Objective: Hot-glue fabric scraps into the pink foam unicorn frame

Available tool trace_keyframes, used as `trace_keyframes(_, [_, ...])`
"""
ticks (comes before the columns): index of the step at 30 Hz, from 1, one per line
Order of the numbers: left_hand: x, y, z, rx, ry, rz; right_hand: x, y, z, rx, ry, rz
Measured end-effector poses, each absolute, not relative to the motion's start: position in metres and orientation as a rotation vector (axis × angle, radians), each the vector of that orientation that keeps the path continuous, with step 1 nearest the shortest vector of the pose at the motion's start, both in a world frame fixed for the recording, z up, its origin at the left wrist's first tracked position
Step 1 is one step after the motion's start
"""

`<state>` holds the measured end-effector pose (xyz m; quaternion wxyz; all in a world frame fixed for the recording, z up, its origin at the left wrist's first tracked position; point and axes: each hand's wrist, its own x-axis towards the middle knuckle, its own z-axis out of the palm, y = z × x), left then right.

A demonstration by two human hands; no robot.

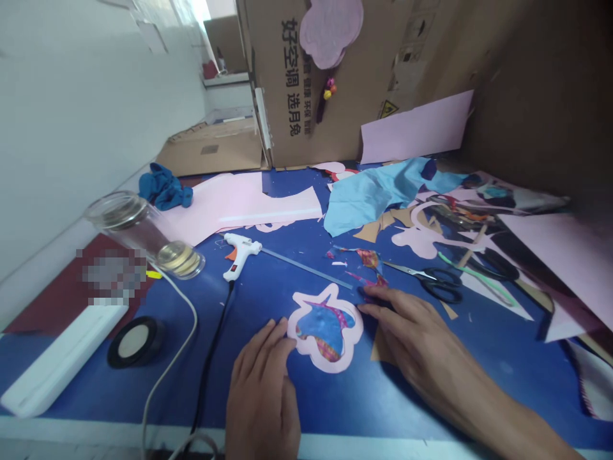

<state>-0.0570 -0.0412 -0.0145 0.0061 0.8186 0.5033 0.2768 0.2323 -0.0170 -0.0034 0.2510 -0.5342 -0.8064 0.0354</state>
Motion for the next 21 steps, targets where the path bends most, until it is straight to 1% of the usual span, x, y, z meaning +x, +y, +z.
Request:
trace_keyframes(6, [-0.053, -0.041, -0.011, 2.526, 1.599, 0.941, 0.232, -0.018, -0.002, -1.428, -2.187, 0.118])
trace_keyframes(14, [-0.05, -0.04, -0.011, 2.469, 1.693, 0.95, 0.233, -0.016, -0.004, -1.396, -2.178, 0.008])
trace_keyframes(21, [-0.05, -0.036, -0.007, 2.518, 1.667, 0.862, 0.229, -0.014, 0.017, -1.459, -2.188, 0.154])
